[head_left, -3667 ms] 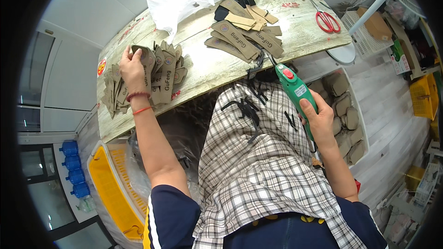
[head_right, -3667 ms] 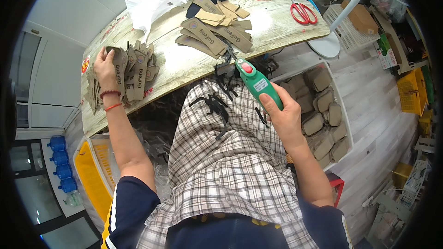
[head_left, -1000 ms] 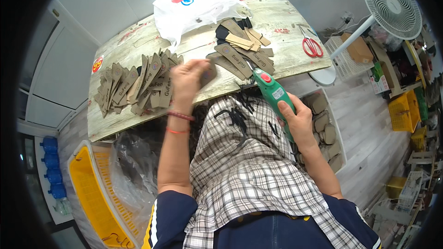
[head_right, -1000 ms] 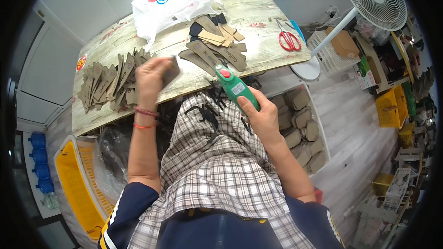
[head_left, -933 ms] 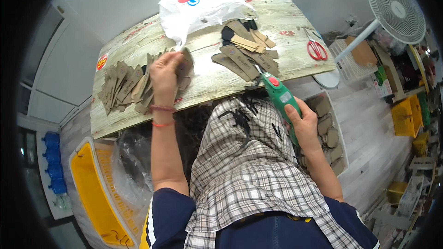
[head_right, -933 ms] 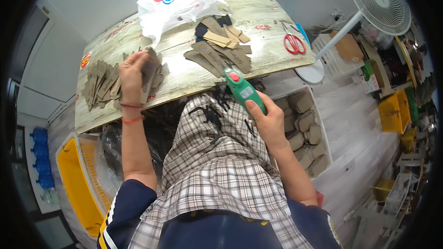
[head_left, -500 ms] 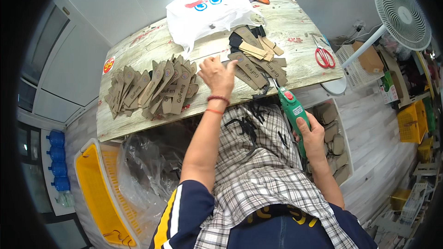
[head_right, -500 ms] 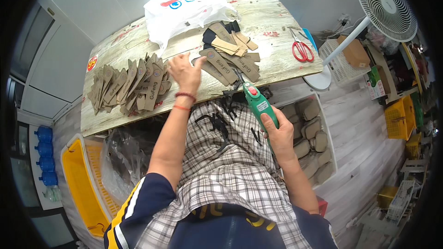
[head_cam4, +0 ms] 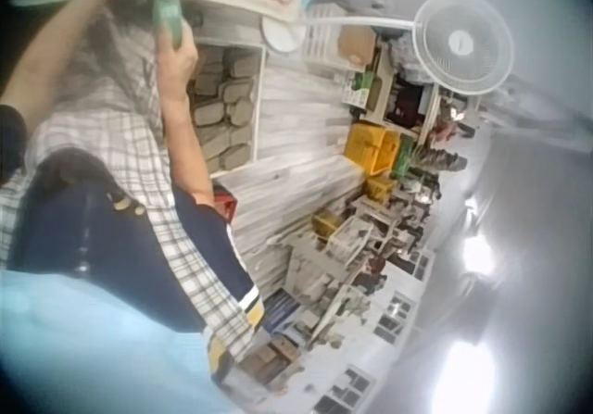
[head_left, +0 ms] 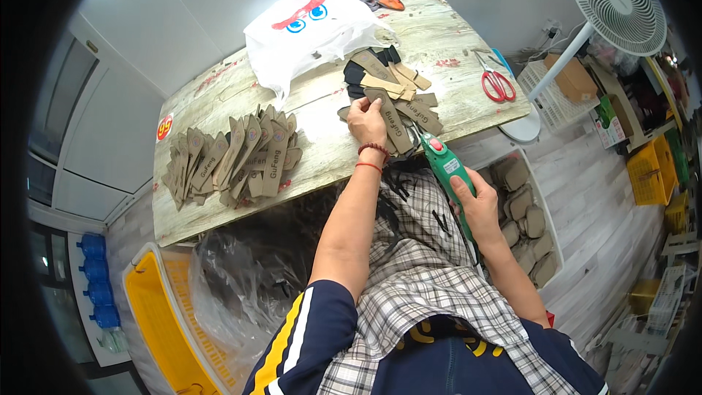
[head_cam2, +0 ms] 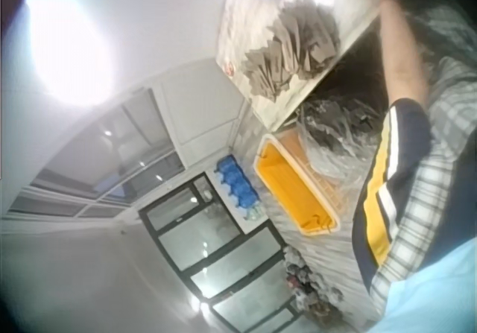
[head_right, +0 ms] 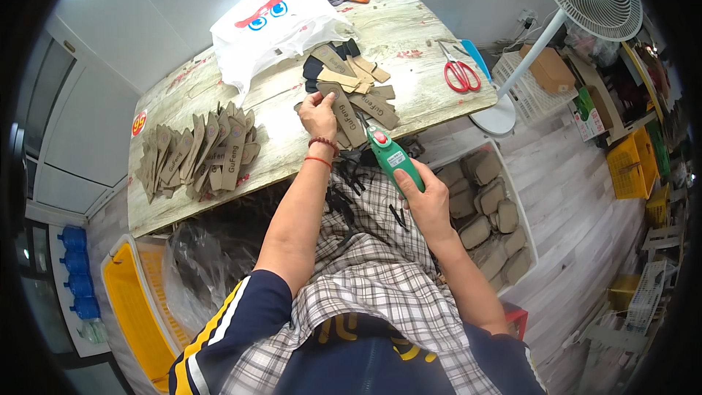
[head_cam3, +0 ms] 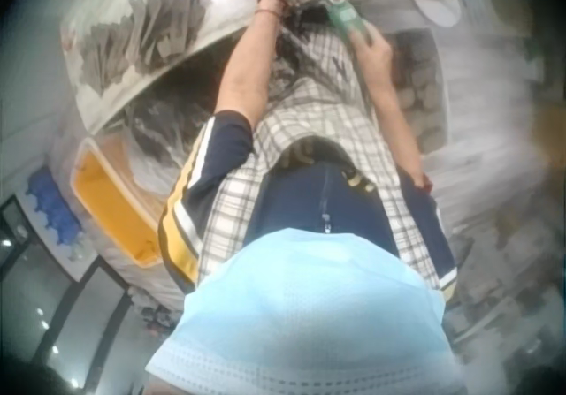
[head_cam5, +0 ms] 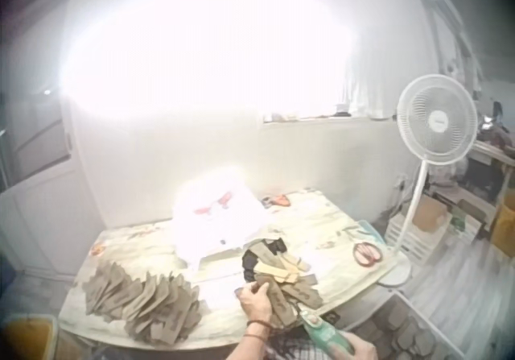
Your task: The person uses a green rotary cutter to trim the edges of small cardboard tags labeled 'Gufeng'. They handle the tags one at a time, rotating them to smooth the edges, then place the finished pieces into a white plastic bag on the table.
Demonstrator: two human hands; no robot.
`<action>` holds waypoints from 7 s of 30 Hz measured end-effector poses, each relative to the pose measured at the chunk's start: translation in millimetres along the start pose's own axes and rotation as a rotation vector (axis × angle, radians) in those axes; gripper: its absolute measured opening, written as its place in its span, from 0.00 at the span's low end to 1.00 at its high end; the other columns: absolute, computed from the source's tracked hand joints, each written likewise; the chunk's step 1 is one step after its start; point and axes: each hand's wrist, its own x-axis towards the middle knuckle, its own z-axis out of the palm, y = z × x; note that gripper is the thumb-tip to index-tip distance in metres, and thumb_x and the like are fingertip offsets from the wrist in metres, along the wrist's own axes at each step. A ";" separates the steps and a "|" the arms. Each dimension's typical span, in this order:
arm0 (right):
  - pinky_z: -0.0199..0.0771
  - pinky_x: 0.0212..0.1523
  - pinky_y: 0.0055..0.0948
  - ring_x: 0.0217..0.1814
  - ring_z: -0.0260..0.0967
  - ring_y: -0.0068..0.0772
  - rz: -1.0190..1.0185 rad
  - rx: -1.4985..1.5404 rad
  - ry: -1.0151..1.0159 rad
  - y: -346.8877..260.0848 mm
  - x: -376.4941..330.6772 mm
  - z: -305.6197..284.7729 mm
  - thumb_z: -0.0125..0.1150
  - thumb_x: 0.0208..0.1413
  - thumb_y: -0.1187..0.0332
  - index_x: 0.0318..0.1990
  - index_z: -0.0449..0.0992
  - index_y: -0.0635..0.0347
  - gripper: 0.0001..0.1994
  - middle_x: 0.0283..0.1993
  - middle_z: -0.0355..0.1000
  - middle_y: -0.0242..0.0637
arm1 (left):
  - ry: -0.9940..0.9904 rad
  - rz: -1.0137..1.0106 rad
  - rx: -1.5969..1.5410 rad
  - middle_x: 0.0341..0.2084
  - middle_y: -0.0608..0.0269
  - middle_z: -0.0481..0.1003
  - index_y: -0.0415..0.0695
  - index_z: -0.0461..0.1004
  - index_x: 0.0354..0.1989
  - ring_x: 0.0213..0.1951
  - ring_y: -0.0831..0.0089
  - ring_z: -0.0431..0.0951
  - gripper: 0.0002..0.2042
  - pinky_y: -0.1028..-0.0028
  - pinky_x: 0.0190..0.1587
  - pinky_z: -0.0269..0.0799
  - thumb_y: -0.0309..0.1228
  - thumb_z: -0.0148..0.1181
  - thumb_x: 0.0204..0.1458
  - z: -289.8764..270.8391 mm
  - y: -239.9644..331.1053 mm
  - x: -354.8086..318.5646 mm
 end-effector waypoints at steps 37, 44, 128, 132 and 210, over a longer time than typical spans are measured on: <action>0.64 0.21 0.18 0.21 0.61 0.14 -0.027 0.002 -0.030 -15.1 -9.3 -9.8 0.62 0.56 0.51 0.52 0.74 0.64 0.26 0.26 0.69 0.28 | -0.502 -0.143 -0.472 0.29 0.65 0.79 0.35 0.79 0.36 0.29 0.83 0.75 0.05 0.83 0.33 0.71 0.23 0.62 0.52 -71.6 76.6 -69.4; 0.63 0.21 0.18 0.21 0.60 0.14 -0.037 0.002 -0.053 -16.8 -10.3 -6.9 0.62 0.56 0.51 0.52 0.74 0.64 0.25 0.25 0.68 0.27 | -0.545 -0.055 -0.343 0.27 0.68 0.78 0.35 0.80 0.36 0.28 0.84 0.73 0.05 0.83 0.33 0.70 0.23 0.61 0.53 -77.2 79.6 -68.2; 0.62 0.21 0.18 0.21 0.61 0.14 0.010 0.033 -0.078 -2.4 -13.1 -4.9 0.63 0.56 0.54 0.52 0.74 0.65 0.23 0.26 0.70 0.28 | -0.607 -0.214 -0.414 0.26 0.67 0.79 0.36 0.80 0.34 0.27 0.84 0.74 0.05 0.83 0.30 0.70 0.24 0.60 0.54 -87.1 62.0 -69.5; 0.62 0.21 0.17 0.21 0.61 0.13 0.005 0.041 -0.085 -8.4 -10.7 -5.1 0.63 0.56 0.54 0.52 0.74 0.65 0.24 0.27 0.69 0.28 | -0.660 -0.191 -0.351 0.25 0.68 0.78 0.36 0.80 0.34 0.26 0.85 0.73 0.05 0.83 0.30 0.69 0.24 0.61 0.53 -87.7 57.4 -69.6; 0.62 0.22 0.17 0.22 0.61 0.13 0.067 -0.047 -0.103 -5.3 -35.1 -17.3 0.63 0.57 0.55 0.52 0.73 0.66 0.23 0.27 0.70 0.28 | -0.646 -0.365 -0.607 0.26 0.58 0.79 0.35 0.75 0.34 0.24 0.74 0.78 0.06 0.79 0.28 0.73 0.19 0.63 0.48 -94.1 50.1 -93.8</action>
